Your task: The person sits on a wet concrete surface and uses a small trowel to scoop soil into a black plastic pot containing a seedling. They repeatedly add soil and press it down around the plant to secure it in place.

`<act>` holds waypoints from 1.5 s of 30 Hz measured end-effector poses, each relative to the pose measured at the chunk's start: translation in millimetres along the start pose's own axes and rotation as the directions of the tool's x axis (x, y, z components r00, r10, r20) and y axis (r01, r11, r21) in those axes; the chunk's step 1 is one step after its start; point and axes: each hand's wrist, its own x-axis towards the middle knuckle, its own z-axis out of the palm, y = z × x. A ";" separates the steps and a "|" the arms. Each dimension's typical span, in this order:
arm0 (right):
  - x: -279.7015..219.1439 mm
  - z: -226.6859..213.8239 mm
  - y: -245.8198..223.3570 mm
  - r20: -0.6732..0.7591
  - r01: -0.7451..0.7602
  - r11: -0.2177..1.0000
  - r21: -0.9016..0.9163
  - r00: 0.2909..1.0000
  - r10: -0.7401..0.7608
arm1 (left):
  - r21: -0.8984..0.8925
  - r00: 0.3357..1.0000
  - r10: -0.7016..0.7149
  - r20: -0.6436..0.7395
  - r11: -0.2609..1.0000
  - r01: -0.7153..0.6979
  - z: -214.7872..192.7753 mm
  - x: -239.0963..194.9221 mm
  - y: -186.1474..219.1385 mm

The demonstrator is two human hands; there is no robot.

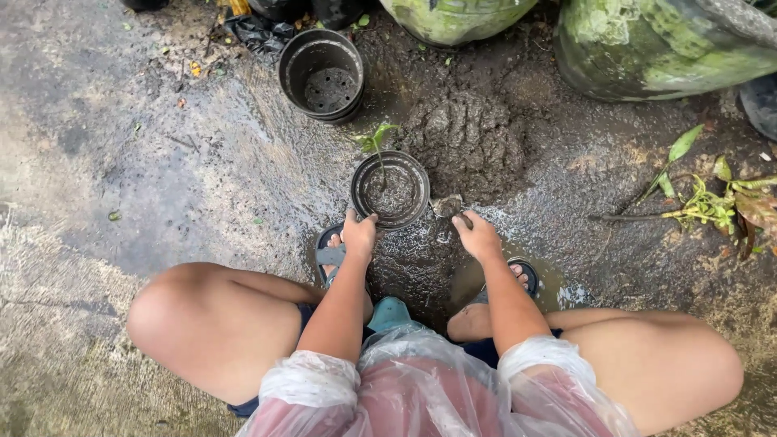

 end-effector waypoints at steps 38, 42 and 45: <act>-176.8 -113.2 -84.5 0.067 0.236 0.955 -0.179 0.971 -0.227 | 0.766 0.578 0.510 0.637 -0.335 -0.549 -47.4 -101.2 203.3; -181.2 -108.7 -108.9 0.150 0.247 0.928 -0.279 0.966 -0.212 | 0.753 0.654 0.394 0.646 -0.469 -0.461 -30.7 -41.3 173.6; -153.2 -104.4 -105.5 0.204 0.260 0.897 -0.358 0.959 -0.197 | 0.726 0.713 0.297 0.635 -0.546 -0.419 -25.0 -58.9 189.1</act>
